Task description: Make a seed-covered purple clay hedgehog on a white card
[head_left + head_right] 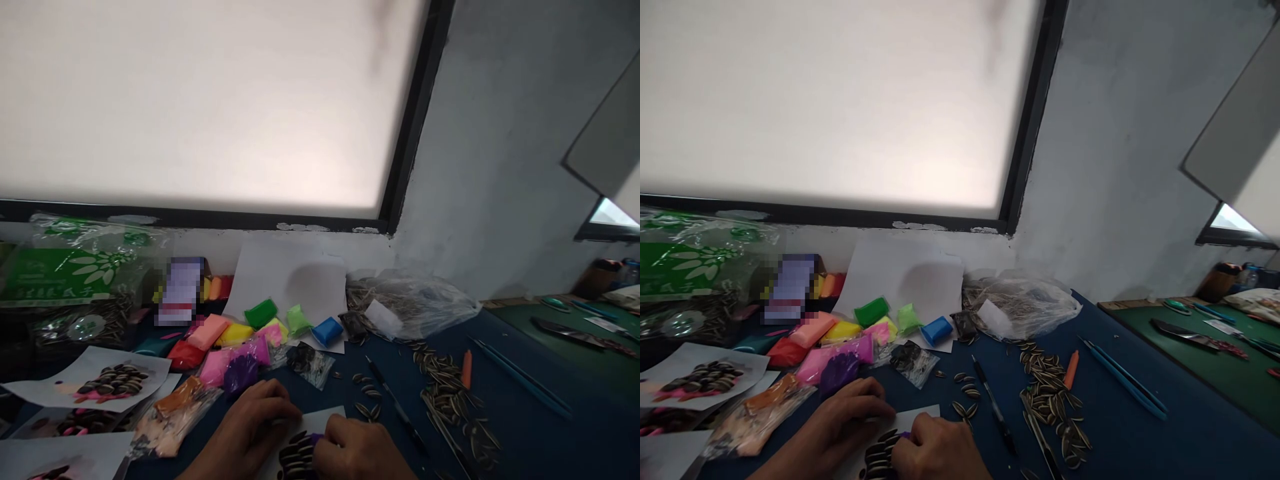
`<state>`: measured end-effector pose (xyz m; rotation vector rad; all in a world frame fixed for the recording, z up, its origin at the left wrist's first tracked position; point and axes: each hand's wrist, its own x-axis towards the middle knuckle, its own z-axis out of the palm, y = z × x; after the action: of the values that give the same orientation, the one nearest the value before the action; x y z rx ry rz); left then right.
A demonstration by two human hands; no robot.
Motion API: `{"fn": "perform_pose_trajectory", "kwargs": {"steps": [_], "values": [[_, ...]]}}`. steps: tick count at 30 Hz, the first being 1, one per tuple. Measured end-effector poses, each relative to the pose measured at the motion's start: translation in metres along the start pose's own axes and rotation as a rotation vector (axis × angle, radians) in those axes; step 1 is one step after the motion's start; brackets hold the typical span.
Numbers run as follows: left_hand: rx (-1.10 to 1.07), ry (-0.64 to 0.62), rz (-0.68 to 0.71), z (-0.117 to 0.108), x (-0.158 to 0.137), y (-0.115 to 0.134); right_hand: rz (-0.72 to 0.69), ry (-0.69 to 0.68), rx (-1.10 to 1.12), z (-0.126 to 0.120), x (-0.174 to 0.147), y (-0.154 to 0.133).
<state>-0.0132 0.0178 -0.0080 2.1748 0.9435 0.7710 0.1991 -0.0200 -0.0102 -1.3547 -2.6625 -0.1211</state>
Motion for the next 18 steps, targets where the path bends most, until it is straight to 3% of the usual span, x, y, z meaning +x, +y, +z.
{"fn": "perform_pose_trajectory", "kwargs": {"steps": [8, 12, 18], "values": [[0.016, -0.019, -0.006, -0.003, 0.0, 0.004, -0.12, 0.031, 0.017, -0.026, -0.004, 0.001], [0.009, -0.02, 0.002, -0.002, 0.001, 0.002, -0.106, 0.065, 0.032, -0.01, -0.007, 0.001], [-0.003, 0.008, 0.01, 0.002, -0.001, -0.004, 0.039, 0.056, -0.011, 0.026, -0.003, -0.005]]}}
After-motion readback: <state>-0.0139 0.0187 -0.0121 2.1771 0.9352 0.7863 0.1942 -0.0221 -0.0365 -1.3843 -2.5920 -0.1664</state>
